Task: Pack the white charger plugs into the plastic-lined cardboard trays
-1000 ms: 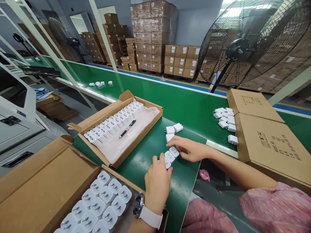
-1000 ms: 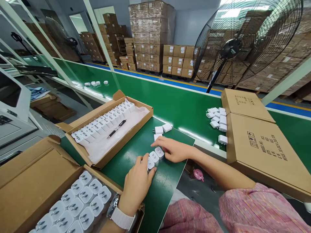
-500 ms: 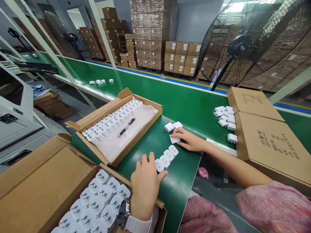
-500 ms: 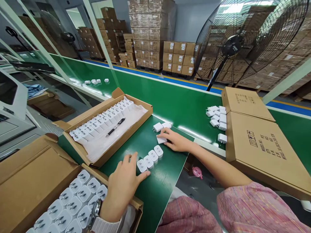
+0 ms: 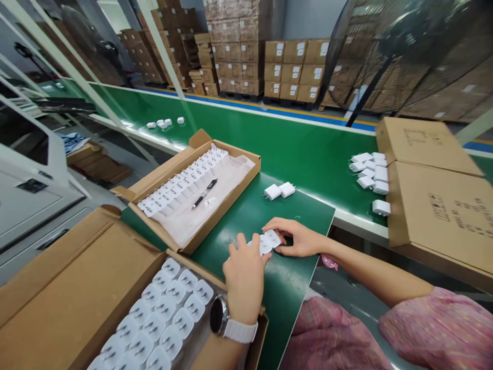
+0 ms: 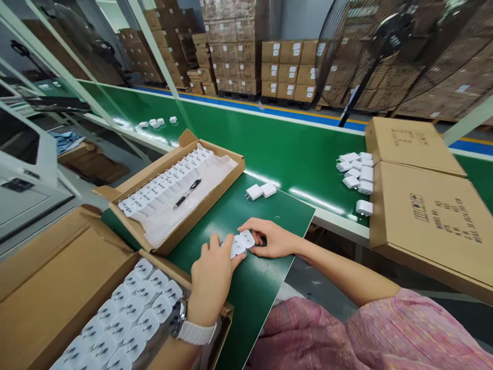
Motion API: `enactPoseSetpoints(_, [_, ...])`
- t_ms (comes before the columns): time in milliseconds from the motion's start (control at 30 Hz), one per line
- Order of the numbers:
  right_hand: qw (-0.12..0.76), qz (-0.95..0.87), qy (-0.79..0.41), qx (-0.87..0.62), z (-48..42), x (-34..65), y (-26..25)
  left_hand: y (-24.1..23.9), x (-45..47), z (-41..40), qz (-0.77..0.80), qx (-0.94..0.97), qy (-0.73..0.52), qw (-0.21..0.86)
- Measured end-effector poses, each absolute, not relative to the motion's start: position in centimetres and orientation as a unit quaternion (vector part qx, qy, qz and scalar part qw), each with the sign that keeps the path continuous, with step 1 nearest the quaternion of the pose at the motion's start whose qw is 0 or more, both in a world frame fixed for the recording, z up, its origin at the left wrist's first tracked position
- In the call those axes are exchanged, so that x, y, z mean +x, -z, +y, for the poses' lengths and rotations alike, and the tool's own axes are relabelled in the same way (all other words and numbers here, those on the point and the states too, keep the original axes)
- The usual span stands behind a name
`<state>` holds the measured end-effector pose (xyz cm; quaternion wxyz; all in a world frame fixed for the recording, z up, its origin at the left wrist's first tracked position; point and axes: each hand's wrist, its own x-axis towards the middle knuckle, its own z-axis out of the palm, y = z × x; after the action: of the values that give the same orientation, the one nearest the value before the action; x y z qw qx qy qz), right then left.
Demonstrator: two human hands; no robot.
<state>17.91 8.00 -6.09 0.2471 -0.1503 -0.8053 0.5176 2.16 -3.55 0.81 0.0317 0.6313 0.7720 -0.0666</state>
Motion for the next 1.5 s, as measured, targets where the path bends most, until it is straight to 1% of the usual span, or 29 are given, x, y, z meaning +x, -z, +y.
enactPoseSetpoints(67, [0.259,-0.792,-0.530,-0.157,8.0,18.2,6.4,-1.3,1.8,-3.5,0.774,0.629,0.042,0.060])
enactPoseSetpoints(133, [0.261,-0.775,-0.554,-0.157,8.2,18.4,6.6,-1.9,0.9,-3.3,0.784,0.607,-0.025,0.129])
enactPoseSetpoints(167, [0.261,-0.765,-0.569,-0.154,8.4,18.4,6.6,-2.3,0.3,-3.2,0.781,0.589,-0.082,0.190])
enactPoseSetpoints(233, [0.258,-0.750,-0.592,-0.143,8.6,18.4,6.6,-3.2,-1.1,-3.2,0.731,0.530,-0.224,0.366])
enactPoseSetpoints(300, [0.257,-0.748,-0.596,-0.141,8.7,18.2,6.6,-4.2,-2.3,-3.4,0.631,0.424,-0.350,0.548])
enactPoseSetpoints(333, [0.258,-0.749,-0.593,-0.145,8.7,18.1,6.6,-4.7,-2.7,-3.5,0.579,0.364,-0.394,0.614])
enactPoseSetpoints(400, [0.261,-0.754,-0.583,-0.151,8.7,18.0,6.5,-5.6,-3.1,-3.8,0.504,0.273,-0.453,0.683])
enactPoseSetpoints(467, [0.263,-0.760,-0.575,-0.153,8.5,17.9,6.5,-6.3,-3.1,-4.3,0.481,0.236,-0.480,0.695])
enactPoseSetpoints(567, [0.262,-0.773,-0.559,-0.148,8.2,18.1,6.4,-7.4,-3.5,-5.8,0.525,0.225,-0.477,0.668])
enactPoseSetpoints(633, [0.259,-0.786,-0.541,-0.147,7.9,18.6,6.4,-8.3,-4.5,-7.8,0.583,0.233,-0.461,0.627])
enactPoseSetpoints(700, [0.248,-0.803,-0.520,-0.148,7.6,19.1,6.4,-9.3,-6.2,-10.9,0.667,0.274,-0.434,0.540])
enactPoseSetpoints(733, [0.241,-0.812,-0.510,-0.149,7.6,19.5,6.5,-9.9,-7.1,-12.8,0.714,0.311,-0.409,0.476])
enactPoseSetpoints(767, [0.234,-0.821,-0.499,-0.150,7.5,19.7,6.6,-10.4,-8.0,-15.0,0.759,0.351,-0.371,0.403])
enactPoseSetpoints(833, [0.222,-0.833,-0.482,-0.157,7.6,20.2,6.9,-11.0,-9.6,-19.6,0.832,0.420,-0.257,0.257])
enactPoseSetpoints(900, [0.213,-0.839,-0.472,-0.169,7.6,20.4,7.2,-11.2,-10.5,-24.2,0.873,0.447,-0.117,0.157])
enactPoseSetpoints(1033, [0.206,-0.840,-0.467,-0.183,7.4,20.6,7.4,-9.9,-10.8,-31.4,0.888,0.434,0.134,0.074])
enactPoseSetpoints(1133, [0.208,-0.846,-0.453,-0.187,7.3,20.6,7.3,-8.3,-10.6,-33.7,0.868,0.436,0.234,0.039])
enactPoseSetpoints(1200, [0.208,-0.850,-0.447,-0.187,7.3,20.6,7.2,-7.1,-10.4,-34.1,0.862,0.435,0.259,0.021])
enactPoseSetpoints(1267, [0.208,-0.851,-0.445,-0.188,7.2,20.7,7.2,-5.8,-10.2,-33.8,0.863,0.435,0.258,0.000])
enactPoseSetpoints(1433, [0.209,-0.852,-0.443,-0.185,6.8,20.6,6.7,-3.1,-9.2,-33.2,0.886,0.425,0.164,-0.088])
enactPoseSetpoints(1500, [0.240,-0.861,-0.409,-0.185,7.5,20.5,6.2,-2.7,-9.0,-33.1,0.890,0.417,0.129,-0.127])
